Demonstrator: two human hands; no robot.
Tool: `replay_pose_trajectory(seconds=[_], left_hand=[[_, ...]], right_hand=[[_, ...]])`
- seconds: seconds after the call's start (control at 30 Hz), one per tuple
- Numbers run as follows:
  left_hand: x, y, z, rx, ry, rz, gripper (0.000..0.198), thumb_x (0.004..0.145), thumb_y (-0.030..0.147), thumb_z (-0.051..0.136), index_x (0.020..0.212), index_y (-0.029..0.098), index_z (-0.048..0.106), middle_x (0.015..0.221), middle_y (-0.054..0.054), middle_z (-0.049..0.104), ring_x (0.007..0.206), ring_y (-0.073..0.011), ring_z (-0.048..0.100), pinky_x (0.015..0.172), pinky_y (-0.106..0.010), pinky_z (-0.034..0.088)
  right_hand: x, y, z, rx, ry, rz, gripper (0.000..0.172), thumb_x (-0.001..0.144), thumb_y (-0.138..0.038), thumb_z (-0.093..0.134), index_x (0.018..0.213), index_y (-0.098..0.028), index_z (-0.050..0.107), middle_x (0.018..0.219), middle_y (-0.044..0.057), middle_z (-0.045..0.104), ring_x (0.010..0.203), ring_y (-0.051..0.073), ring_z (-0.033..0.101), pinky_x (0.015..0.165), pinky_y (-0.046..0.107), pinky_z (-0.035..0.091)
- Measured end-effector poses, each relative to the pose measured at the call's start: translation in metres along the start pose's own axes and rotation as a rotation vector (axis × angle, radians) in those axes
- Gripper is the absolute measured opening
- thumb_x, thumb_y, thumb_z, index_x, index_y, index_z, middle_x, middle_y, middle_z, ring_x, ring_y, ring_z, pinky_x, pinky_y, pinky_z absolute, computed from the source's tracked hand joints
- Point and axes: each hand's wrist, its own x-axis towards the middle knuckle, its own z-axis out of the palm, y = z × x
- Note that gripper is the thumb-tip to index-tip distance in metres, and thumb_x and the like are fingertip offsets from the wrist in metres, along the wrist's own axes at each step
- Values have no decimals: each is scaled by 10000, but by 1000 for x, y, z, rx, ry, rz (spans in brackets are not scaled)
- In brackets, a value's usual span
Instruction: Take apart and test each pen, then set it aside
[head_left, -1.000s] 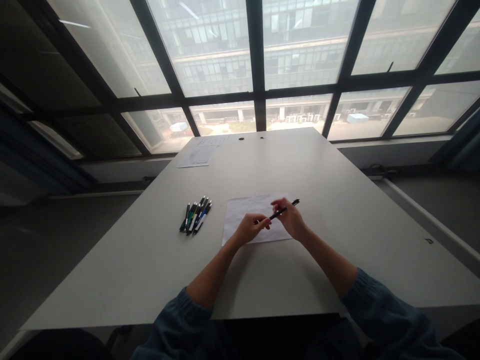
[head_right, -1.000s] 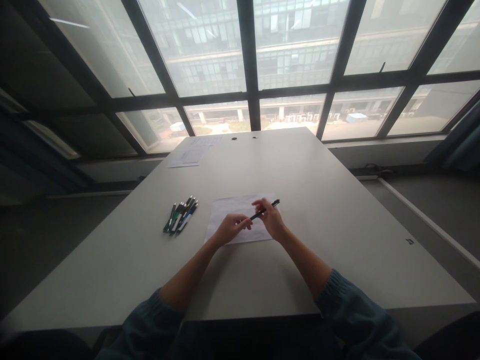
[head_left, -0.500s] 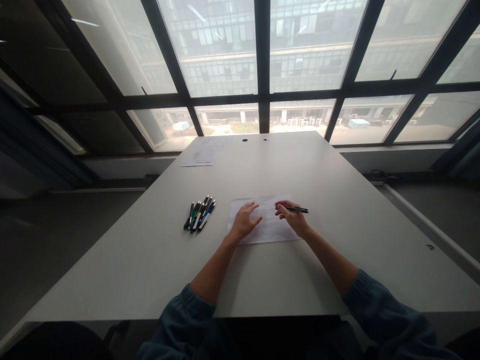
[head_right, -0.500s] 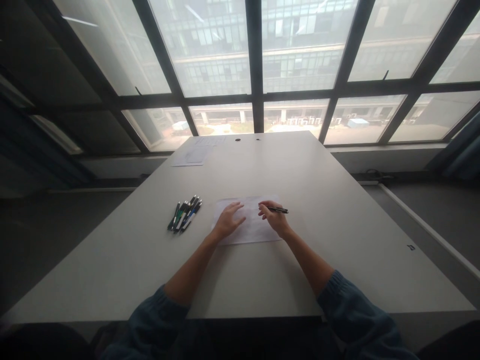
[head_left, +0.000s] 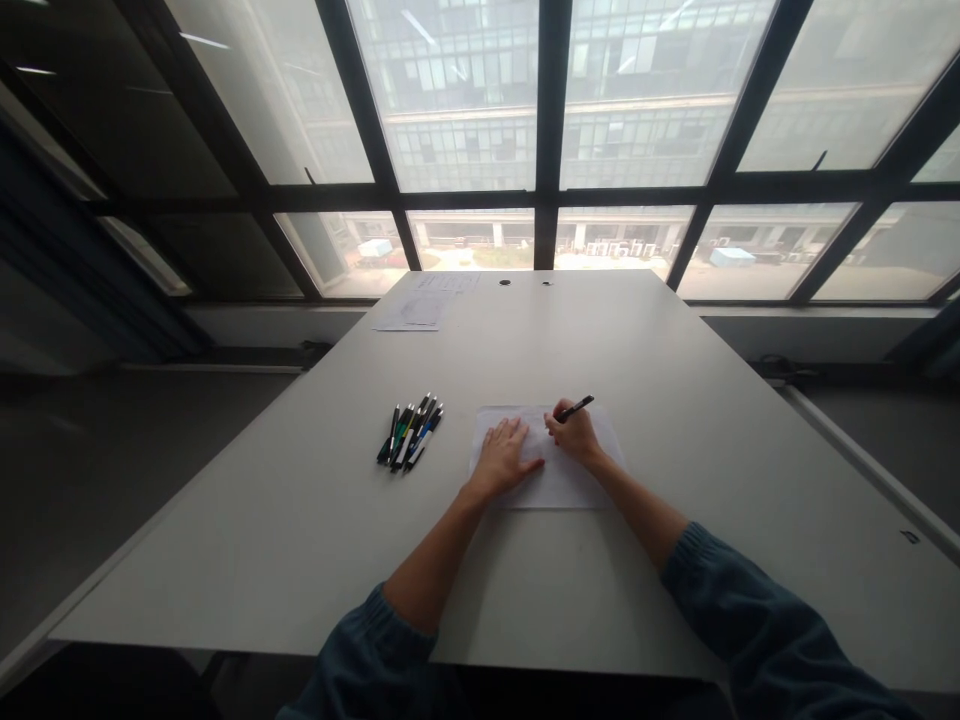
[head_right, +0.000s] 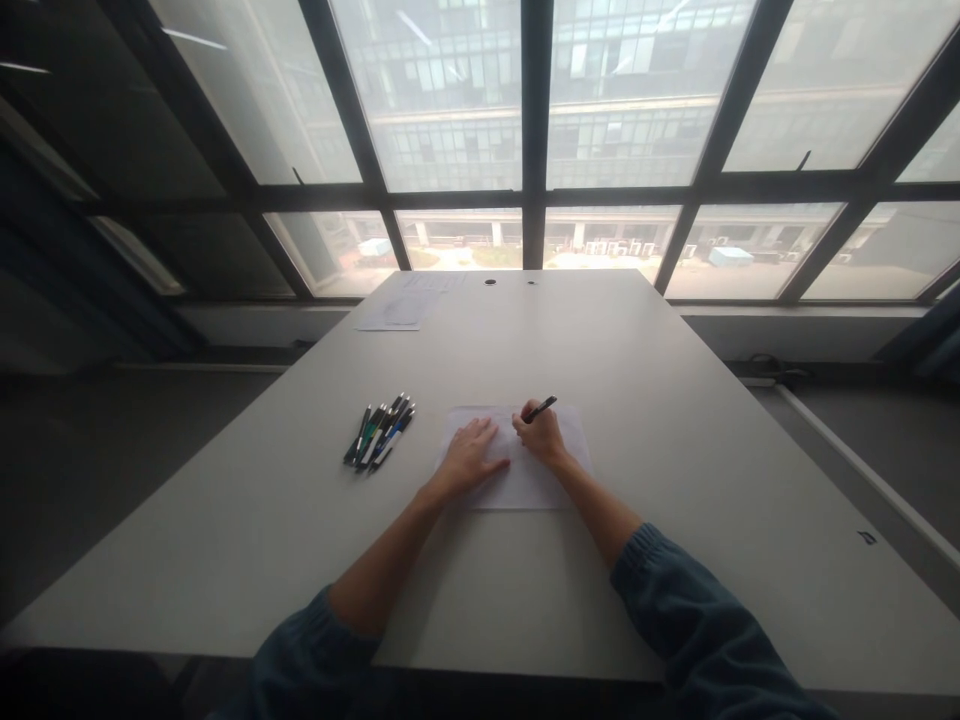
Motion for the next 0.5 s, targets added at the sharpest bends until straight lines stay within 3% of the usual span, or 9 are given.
replay_pose_trajectory(seconds=[0.5], left_hand=[[-2, 2, -2, -25, 6, -15, 704, 802, 527, 663, 1394, 195, 475, 1541, -149, 362, 1443, -355, 267, 1173, -533, 193]], right_hand=[[2, 10, 3, -123, -28, -30, 150, 765, -307, 590, 674, -229, 500, 455, -28, 563, 416, 164, 573, 461, 253, 398]])
